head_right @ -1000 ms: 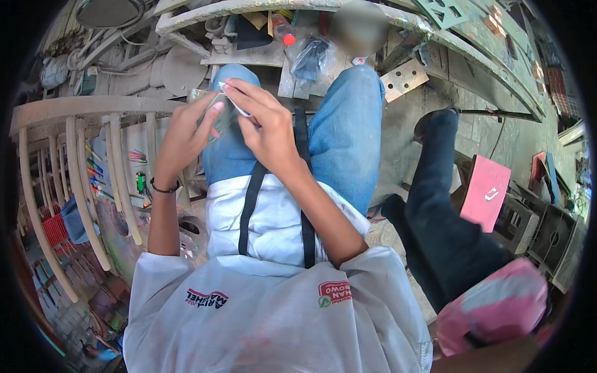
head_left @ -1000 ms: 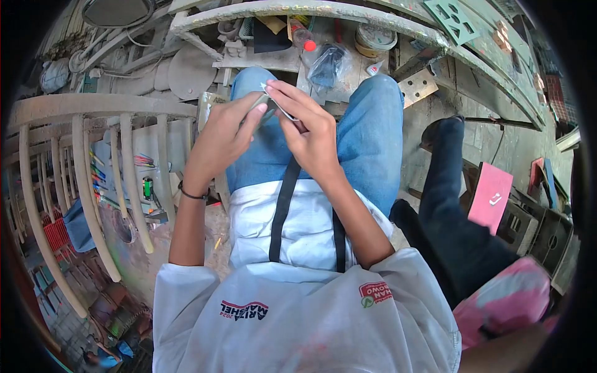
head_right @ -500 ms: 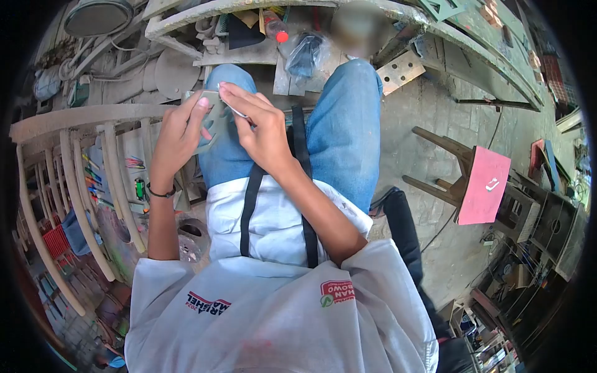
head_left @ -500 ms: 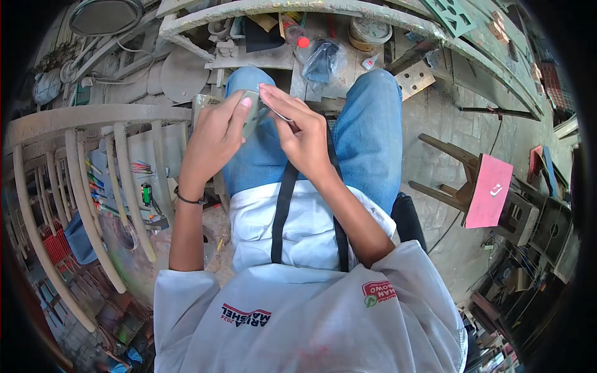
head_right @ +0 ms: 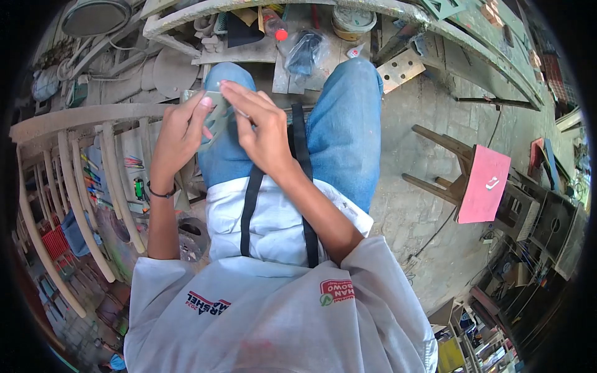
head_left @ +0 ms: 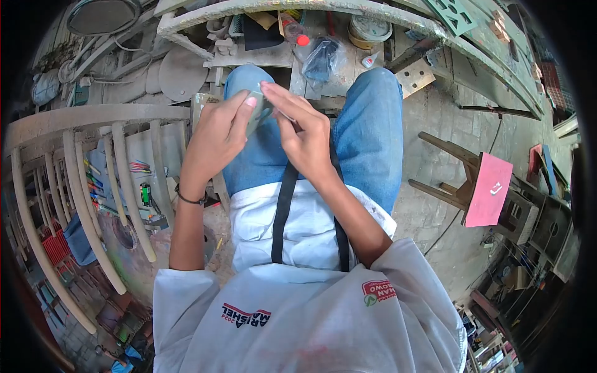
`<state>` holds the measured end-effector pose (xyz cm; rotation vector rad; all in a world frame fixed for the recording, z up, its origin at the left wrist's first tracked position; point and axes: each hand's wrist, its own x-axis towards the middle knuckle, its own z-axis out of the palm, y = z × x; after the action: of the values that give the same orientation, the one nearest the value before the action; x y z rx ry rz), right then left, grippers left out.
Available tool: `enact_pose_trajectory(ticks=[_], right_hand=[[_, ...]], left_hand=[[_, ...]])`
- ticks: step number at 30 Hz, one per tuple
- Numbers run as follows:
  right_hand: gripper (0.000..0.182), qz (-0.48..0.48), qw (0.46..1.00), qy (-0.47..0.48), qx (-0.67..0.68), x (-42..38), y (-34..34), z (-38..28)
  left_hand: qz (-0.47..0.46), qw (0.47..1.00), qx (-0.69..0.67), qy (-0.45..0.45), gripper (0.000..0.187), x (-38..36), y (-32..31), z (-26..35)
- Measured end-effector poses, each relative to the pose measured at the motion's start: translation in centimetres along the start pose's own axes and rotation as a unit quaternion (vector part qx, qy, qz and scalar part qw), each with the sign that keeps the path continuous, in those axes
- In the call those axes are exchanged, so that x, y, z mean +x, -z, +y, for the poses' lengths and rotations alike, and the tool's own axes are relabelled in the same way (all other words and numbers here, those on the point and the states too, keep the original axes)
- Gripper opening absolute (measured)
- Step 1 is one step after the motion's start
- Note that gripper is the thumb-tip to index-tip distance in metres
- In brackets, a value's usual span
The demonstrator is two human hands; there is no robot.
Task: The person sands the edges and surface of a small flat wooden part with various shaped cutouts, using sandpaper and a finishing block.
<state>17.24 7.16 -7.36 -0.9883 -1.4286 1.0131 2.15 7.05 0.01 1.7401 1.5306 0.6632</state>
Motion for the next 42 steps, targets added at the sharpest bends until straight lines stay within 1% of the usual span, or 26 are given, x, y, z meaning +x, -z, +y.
enact_pose_trajectory(ticks=[2,3,4,5,6,7,8,10,11,15,18,20,22,23,25,26,28,29,30,32,34,36,38,41,42], right_hand=[[0.043,-0.023,0.999,0.031,0.003,0.2,0.3,-2.5],[0.043,-0.021,0.995,0.092,-0.036,0.4,0.2,-3.0],[0.043,-0.024,0.995,0.090,-0.034,0.4,0.1,-2.3],[0.043,-0.014,0.995,0.091,-0.043,0.4,-0.2,-1.2],[0.044,-0.004,0.994,0.094,-0.053,0.7,-0.4,-0.4],[0.045,-0.001,0.998,0.057,-0.029,0.9,-0.6,0.2],[0.045,0.002,0.998,0.057,-0.030,0.1,-0.5,0.5],[0.045,-0.005,0.998,0.061,-0.017,0.1,-0.2,-1.8],[0.045,0.004,0.995,0.094,-0.009,0.2,-0.4,-2.4],[0.047,0.010,0.995,0.083,-0.048,0.2,-0.8,1.3],[0.043,-0.004,0.996,0.083,-0.015,0.4,-0.6,-2.9],[0.042,-0.005,0.996,0.083,-0.019,0.3,-0.8,-1.4],[0.040,0.026,0.994,0.095,-0.056,1.1,-1.0,0.3],[0.040,0.022,0.995,0.077,-0.060,0.3,-0.9,0.7],[0.039,0.015,0.996,0.078,-0.041,0.8,-0.8,-2.0],[0.039,0.004,0.997,0.074,-0.019,0.5,-0.8,-2.7],[0.039,-0.003,0.997,0.072,-0.021,0.6,-1.0,-0.7],[0.039,0.014,0.997,0.077,-0.031,0.8,-1.1,0.6],[0.038,0.031,0.996,0.077,-0.041,1.1,-1.1,0.4],[0.038,0.026,0.997,0.066,-0.043,1.0,-0.8,-0.6],[0.039,0.001,0.998,0.062,-0.006,0.5,-0.7,-2.3],[0.039,0.006,0.998,0.067,-0.016,0.6,-0.9,-0.1],[0.039,0.027,0.994,0.081,-0.064,0.5,-0.9,1.8],[0.040,0.005,0.997,0.075,-0.030,0.9,-0.6,-1.7],[0.041,-0.004,0.997,0.072,-0.014,0.5,-0.6,-2.2]], left_hand=[[0.004,1.000,0.004,0.007,0.022,0.1,0.0,-0.4],[0.015,1.000,0.011,-0.021,0.024,-0.1,-0.2,-0.8],[0.029,0.998,0.019,-0.053,0.026,-0.3,-0.2,-0.9],[0.030,0.998,0.022,-0.055,0.026,-0.2,0.0,-0.7],[0.026,1.000,0.005,-0.016,0.027,-0.1,0.1,-0.3],[0.021,0.999,-0.012,0.024,0.028,-0.1,0.2,-0.1],[0.018,1.000,-0.012,0.022,0.028,-0.2,0.2,0.0],[0.026,1.000,-0.003,0.000,0.028,-0.1,0.2,-0.2],[0.023,1.000,-0.005,0.006,0.028,-0.2,0.0,-0.3],[0.039,0.999,-0.009,0.025,0.028,-0.2,0.2,-0.2],[0.046,0.999,-0.017,0.021,0.028,0.0,0.1,-0.8],[0.051,0.998,-0.030,0.018,0.028,-0.5,-0.2,-1.0],[0.028,0.998,-0.021,0.048,0.027,0.0,0.2,-0.8],[0.026,0.998,-0.021,0.047,0.027,-0.1,0.1,-0.7],[0.045,0.999,-0.018,0.020,0.026,-0.2,-0.1,-0.9],[0.042,0.999,-0.019,0.026,0.026,-0.4,-0.4,-0.9],[0.043,0.999,0.016,0.024,0.027,-0.4,-0.4,-0.8],[0.046,0.999,0.017,0.022,0.027,-0.2,-0.2,-0.7],[0.042,0.999,0.007,0.030,0.027,-0.3,0.0,-0.6],[0.038,0.999,-0.004,0.033,0.027,0.1,0.0,-0.6],[0.063,0.998,-0.021,0.018,0.026,-0.5,-0.4,-0.8],[0.055,0.998,-0.014,0.029,0.026,-0.7,-0.3,-0.9],[0.052,0.998,-0.007,0.035,0.025,-0.8,-0.1,-0.9],[0.043,0.998,0.006,0.039,0.026,-0.7,-0.2,-1.0],[0.053,0.998,-0.001,0.037,0.027,-0.9,-0.4,-0.8]])
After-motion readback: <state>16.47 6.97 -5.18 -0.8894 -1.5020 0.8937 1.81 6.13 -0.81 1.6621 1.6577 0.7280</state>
